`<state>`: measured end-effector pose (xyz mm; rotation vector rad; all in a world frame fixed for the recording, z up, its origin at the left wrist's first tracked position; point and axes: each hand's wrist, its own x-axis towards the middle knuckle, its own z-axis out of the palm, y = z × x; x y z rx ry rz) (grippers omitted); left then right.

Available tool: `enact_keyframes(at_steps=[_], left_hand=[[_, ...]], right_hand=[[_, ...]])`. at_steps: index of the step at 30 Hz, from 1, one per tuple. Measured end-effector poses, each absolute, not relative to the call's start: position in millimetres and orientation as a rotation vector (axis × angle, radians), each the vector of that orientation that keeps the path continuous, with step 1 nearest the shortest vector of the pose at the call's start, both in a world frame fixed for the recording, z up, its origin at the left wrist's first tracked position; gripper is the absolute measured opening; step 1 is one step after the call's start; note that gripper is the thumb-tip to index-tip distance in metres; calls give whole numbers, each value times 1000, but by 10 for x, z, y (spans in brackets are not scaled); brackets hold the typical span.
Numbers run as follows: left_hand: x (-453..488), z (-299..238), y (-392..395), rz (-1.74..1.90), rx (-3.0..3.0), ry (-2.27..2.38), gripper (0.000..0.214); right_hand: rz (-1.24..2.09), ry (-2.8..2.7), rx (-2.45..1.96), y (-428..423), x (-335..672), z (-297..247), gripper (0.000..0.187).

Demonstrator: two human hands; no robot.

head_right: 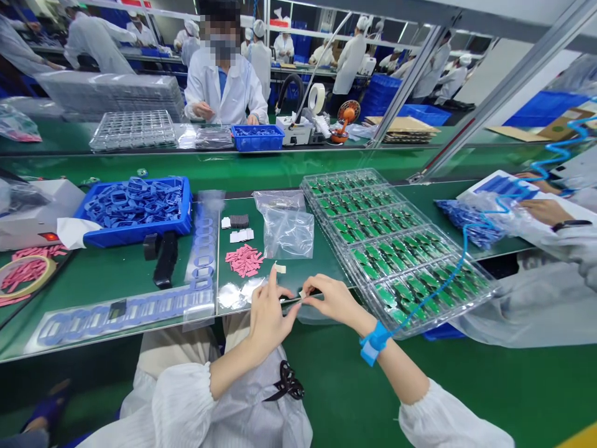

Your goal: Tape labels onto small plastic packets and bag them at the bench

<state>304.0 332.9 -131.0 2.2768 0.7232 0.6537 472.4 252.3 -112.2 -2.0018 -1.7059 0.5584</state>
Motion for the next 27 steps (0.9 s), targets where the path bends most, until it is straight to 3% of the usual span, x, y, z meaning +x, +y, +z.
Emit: enact_keyframes(at_steps=[10, 21, 24, 27], left_hand=[[3094, -1339, 3342, 586, 2350, 721, 90], [3086, -1332, 3359, 557, 2354, 748, 92], [3061, -1311, 3340, 545, 2349, 754, 93], [3009, -1267, 3284, 580, 2337, 735, 94]], right_hand=[[495, -1653, -1987, 2561, 4701, -1212, 29], [344, -1485, -2115, 2646, 4677, -1387, 26], [245, -1368, -2184, 2675, 4659, -1462, 47], [172, -1312, -2235, 2723, 4647, -1510, 51]])
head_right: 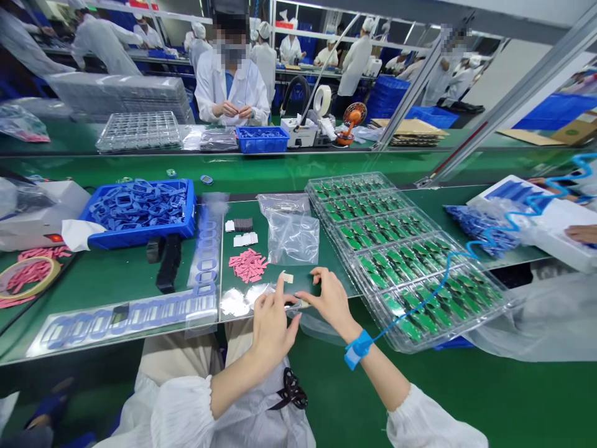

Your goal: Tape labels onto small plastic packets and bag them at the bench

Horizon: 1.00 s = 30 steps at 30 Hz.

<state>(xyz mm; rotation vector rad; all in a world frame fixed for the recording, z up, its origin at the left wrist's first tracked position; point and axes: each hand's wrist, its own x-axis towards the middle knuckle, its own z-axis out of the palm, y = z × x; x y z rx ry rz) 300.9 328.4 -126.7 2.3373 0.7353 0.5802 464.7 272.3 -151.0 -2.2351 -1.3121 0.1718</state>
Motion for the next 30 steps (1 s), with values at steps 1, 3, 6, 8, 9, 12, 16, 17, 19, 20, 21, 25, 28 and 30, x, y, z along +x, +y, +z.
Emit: enact_keyframes(at_steps=[1, 3, 6, 8, 9, 12, 16, 17, 19, 20, 21, 25, 28, 30], left_hand=[[2976, -1249, 3263, 600, 2330, 726, 94], [2875, -1213, 3233, 645, 2315, 705, 93], [2624, -1179, 3224, 743, 2298, 653, 87], [2406, -1184, 3224, 815, 2276, 602, 80], [2292, -1196, 3220, 843, 2264, 588, 77], [1965, -1264, 3183, 887, 2258, 559, 72], [1630, -1370, 3151, 942, 2267, 576, 70], [1566, -1388, 3156, 956, 2265, 596, 70], [1456, -1410, 3178, 998, 2266, 627, 69], [1410, -1416, 3190, 1022, 2266, 639, 68], [1368, -1419, 3199, 1046, 2262, 654, 67], [1244, -1438, 3202, 1093, 2216, 725, 65], [1172, -1475, 3186, 1096, 2204, 748, 64], [1125, -1496, 3183, 1099, 2208, 754, 64]], right_hand=[[157, -1304, -2247, 2736, 4647, -1521, 50], [146, -1307, -2253, 2752, 4658, -1539, 52], [164, -1348, -2221, 2746, 4695, -1554, 60], [144, -1362, -2212, 2736, 4703, -1542, 62], [122, -1350, -2212, 2735, 4691, -1524, 61], [156, -1249, -2165, 2768, 4563, -1425, 54], [330, -1243, -2130, 2904, 4237, -1295, 42], [355, -1267, -2167, 2950, 4157, -1282, 41], [415, -1293, -2241, 3041, 4032, -1278, 41], [441, -1297, -2264, 3082, 3988, -1283, 41], [464, -1296, -2271, 3117, 3956, -1291, 40], [559, -1299, -2251, 3179, 3896, -1300, 36], [706, -1253, -2151, 3148, 3865, -1233, 37], [806, -1192, -2026, 3122, 3841, -1144, 38]])
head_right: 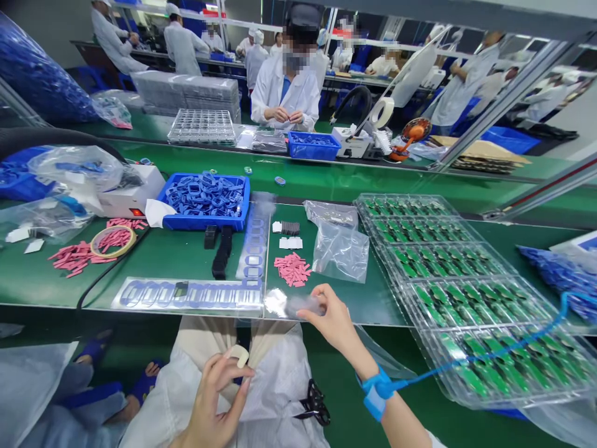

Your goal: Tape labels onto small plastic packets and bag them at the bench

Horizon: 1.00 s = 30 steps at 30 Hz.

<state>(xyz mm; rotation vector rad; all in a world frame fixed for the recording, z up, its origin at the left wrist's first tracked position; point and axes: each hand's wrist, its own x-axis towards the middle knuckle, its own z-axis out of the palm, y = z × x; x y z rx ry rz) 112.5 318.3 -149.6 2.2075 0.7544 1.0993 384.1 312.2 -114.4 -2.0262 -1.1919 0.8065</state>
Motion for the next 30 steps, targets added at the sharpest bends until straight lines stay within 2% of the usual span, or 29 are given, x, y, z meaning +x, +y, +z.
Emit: enact_keyframes(at_steps=[5, 12, 18, 25, 27, 30], left_hand=[[1030, -1481, 3213, 1159, 2212, 791, 64], [946, -1442, 3251, 1201, 2209, 805, 64], [875, -1497, 3246, 1213, 2202, 853, 65], [809, -1546, 3270, 1254, 2219, 848, 68], [790, -1545, 3266, 1258, 2196, 856, 68], [786, -1550, 3233, 1275, 2149, 871, 65]], right_hand=[[966, -1459, -1923, 3250, 3729, -887, 44], [1093, -1974, -2064, 3745, 3633, -825, 69], [1180, -2064, -2100, 3969, 3646, -814, 51], [1074, -2106, -2141, 3998, 3517, -704, 35], [1070, -2069, -2157, 3945, 3483, -721, 36], [1030, -2006, -2175, 3836, 3456, -780, 49]])
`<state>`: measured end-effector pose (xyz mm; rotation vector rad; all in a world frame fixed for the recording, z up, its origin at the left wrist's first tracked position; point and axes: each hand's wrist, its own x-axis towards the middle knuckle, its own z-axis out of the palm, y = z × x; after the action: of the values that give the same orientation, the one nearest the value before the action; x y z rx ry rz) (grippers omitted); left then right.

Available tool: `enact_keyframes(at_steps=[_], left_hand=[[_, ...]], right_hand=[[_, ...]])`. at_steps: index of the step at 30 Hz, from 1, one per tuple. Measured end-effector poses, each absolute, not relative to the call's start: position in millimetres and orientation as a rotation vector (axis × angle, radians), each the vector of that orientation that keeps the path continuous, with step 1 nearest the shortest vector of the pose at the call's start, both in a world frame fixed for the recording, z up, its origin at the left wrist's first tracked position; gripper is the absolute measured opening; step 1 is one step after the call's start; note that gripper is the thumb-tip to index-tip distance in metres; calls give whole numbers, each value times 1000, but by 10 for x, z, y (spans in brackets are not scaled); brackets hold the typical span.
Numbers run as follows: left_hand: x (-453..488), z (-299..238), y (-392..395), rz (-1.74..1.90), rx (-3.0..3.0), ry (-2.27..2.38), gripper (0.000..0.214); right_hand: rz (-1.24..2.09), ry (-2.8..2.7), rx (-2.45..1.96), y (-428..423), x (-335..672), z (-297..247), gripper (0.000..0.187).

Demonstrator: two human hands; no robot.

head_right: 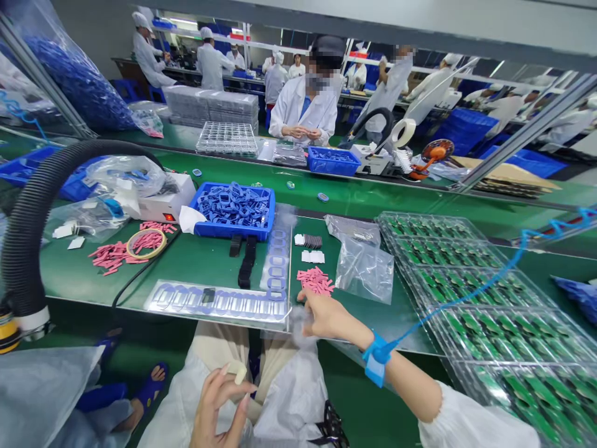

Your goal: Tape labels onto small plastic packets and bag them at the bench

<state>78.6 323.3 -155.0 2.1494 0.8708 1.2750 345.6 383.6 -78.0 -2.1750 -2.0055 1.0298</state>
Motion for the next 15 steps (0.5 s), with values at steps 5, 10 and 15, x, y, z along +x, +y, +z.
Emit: enact_keyframes(at_steps=[5, 10, 15], left_hand=[[846, -1601, 3126, 1383, 1884, 1080, 46], [807, -1656, 3119, 1369, 1804, 1167, 43], [748, -1677, 3192, 1468, 1842, 1166, 42]], right_hand=[[903, -1944, -2279, 3655, 3642, -729, 37], [409, -1795, -2306, 3778, 3801, -122, 42], [536, -1844, -1475, 4311, 3034, 578, 36]])
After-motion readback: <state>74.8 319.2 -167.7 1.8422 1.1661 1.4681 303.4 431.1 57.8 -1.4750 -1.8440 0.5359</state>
